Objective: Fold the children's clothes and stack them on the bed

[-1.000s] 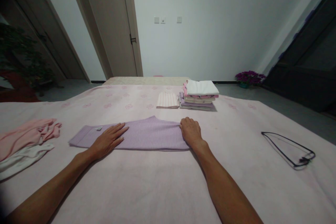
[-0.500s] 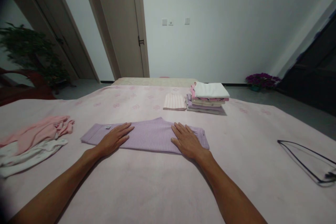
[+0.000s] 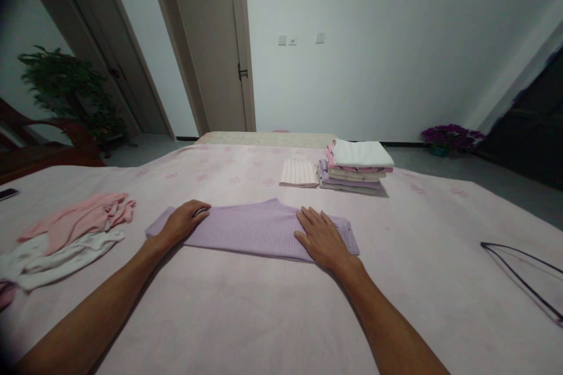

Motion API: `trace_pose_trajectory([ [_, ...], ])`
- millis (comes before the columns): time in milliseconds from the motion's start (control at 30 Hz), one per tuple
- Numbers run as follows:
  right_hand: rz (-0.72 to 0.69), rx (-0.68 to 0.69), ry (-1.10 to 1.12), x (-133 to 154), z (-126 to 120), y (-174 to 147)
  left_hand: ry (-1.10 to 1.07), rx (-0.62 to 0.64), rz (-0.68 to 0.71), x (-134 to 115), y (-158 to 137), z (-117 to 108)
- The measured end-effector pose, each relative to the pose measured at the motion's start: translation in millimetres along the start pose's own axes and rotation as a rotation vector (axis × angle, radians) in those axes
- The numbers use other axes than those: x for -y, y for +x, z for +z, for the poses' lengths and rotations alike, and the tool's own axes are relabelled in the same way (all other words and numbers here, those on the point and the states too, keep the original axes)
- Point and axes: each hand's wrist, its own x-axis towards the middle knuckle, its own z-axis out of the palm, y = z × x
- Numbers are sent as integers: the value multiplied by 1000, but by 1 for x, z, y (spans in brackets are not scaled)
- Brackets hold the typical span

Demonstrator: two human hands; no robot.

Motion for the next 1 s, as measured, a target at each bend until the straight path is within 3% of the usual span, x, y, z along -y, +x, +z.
trace_pose_trajectory([
  [267, 0, -44, 24, -3, 0, -2, 66, 28, 49, -20, 24, 2],
  [733, 5, -52, 35, 1, -3, -1, 106, -12, -31, -17, 28, 8],
  [1000, 0, -43, 9, -1, -2, -1, 111, -58, 97, -12, 22, 9],
])
